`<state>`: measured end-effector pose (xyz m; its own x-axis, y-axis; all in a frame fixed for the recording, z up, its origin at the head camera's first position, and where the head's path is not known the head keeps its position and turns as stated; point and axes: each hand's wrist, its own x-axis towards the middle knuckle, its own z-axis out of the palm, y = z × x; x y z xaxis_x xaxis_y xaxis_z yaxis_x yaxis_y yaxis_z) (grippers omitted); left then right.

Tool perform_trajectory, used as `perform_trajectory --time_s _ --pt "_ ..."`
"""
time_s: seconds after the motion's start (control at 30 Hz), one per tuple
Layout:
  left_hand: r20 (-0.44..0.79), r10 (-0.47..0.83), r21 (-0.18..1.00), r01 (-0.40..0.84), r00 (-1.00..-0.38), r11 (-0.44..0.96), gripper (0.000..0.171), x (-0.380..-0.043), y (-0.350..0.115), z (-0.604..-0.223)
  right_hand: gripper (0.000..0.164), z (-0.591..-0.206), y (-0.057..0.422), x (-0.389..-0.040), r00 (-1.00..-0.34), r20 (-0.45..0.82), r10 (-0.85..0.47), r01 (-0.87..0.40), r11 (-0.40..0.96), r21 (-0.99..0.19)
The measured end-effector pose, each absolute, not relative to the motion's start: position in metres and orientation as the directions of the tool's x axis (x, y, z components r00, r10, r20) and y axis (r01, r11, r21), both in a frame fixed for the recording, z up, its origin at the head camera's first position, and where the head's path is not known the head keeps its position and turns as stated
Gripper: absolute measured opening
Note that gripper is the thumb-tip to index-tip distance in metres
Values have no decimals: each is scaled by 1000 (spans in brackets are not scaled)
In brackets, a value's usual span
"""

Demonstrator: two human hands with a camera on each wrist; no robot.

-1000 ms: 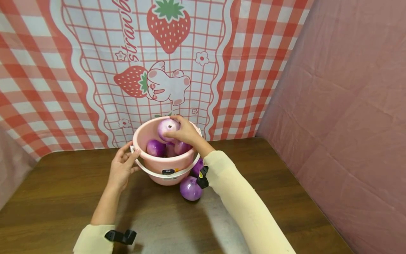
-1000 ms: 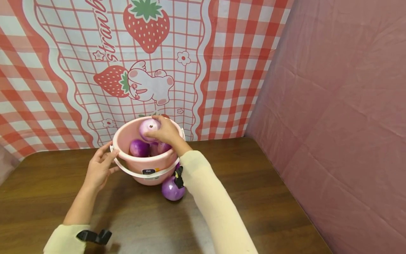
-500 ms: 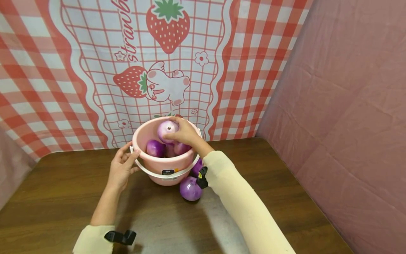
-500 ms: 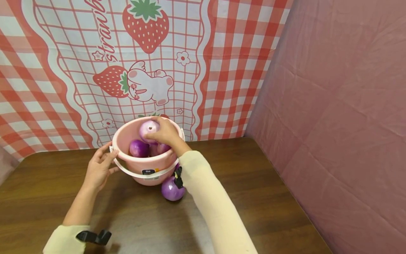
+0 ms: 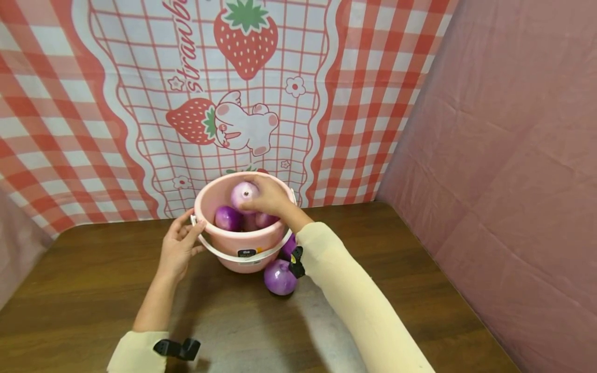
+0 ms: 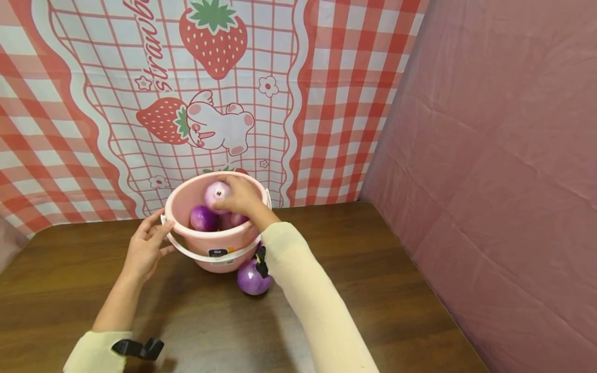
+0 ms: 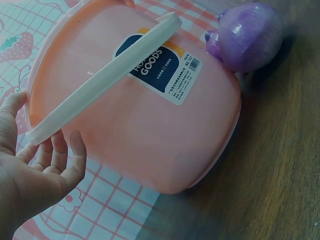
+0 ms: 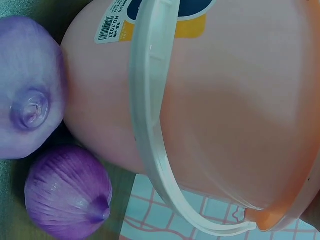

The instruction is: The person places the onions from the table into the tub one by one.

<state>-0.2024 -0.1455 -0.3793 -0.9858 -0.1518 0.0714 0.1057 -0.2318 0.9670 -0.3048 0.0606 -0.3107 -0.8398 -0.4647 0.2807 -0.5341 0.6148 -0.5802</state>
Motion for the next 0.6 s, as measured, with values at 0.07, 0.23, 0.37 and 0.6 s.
perform_trajectory --time_s 0.07,0.23,0.37,0.6 --pt "69 -154 967 104 -986 -231 52 -202 -145 -379 70 -311 60 -305 -841 274 -467 -533 621 -575" --pt "70 -154 967 105 -986 -230 52 -202 -145 -379 70 -311 60 -305 -833 265 -486 -546 643 -538" --pt "70 -152 968 104 -986 -228 52 -203 -145 -379 71 -310 60 -304 -833 253 -493 -547 662 -512" --pt "66 -150 970 99 -986 -223 51 -202 -145 -378 72 -308 59 -301 -833 249 -493 -542 641 -543"
